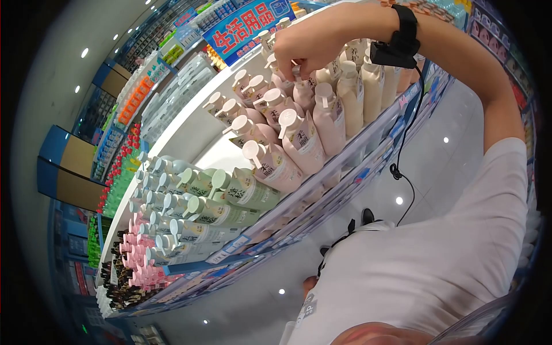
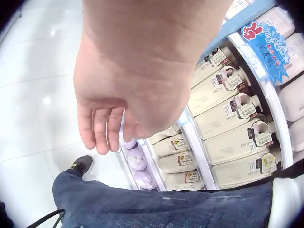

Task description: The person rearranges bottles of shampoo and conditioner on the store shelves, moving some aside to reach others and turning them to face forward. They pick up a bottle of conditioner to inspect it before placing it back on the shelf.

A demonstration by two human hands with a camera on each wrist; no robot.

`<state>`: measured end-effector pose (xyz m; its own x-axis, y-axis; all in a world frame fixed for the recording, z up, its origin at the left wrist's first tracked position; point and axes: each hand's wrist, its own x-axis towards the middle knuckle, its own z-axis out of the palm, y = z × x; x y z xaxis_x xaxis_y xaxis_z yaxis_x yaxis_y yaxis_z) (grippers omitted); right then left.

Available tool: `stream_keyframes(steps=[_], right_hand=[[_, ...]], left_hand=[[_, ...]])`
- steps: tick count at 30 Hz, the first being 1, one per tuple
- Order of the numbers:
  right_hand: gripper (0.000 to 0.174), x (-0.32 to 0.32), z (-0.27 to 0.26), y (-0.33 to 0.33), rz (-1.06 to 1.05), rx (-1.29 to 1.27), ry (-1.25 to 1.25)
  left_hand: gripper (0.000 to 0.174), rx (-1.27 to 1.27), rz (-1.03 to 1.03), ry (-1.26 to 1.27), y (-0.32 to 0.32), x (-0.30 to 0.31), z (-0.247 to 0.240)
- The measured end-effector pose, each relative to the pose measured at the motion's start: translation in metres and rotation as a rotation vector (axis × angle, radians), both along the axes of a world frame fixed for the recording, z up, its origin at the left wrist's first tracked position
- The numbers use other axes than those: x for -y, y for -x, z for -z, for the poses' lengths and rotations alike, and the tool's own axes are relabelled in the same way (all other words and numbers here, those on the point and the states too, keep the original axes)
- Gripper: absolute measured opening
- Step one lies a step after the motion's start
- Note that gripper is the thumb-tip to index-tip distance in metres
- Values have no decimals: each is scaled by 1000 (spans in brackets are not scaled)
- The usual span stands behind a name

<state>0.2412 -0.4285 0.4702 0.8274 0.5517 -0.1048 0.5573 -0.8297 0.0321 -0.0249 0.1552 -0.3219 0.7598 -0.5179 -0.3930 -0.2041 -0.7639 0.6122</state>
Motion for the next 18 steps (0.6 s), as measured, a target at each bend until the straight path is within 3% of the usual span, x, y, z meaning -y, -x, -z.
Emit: stream_keyframes(steps=[3, 4, 5, 6, 8, 11, 13, 16, 18], right_hand=[[24, 4, -1, -3, 7, -6, 17], [18, 10, -1, -11, -152, 16, 31], [17, 14, 0, -16, -311, 37, 45], [17, 13, 2, -14, -313, 37, 44], [23, 11, 7, -7, -42, 9, -47], [19, 9, 7, -11, -33, 1, -38], [18, 9, 12, -15, -31, 16, -53], [21, 7, 11, -15, -36, 49, -48], [23, 4, 10, -13, -46, 63, -29]], left_hand=[[44, -180, -540, 160, 23, 6, -4], [45, -242, -720, 215, 26, 8, -4], [45, -241, -721, 215, 27, 9, -4], [43, -295, -761, 296, 27, 9, -4], [42, -347, -805, 378, 30, 10, -4], [42, -168, -826, 430, 30, 10, -9], [42, -470, -687, 175, 21, -2, -8], [41, -409, -660, 31, 12, 0, -7], [42, -497, -775, 139, 12, 5, -11]])
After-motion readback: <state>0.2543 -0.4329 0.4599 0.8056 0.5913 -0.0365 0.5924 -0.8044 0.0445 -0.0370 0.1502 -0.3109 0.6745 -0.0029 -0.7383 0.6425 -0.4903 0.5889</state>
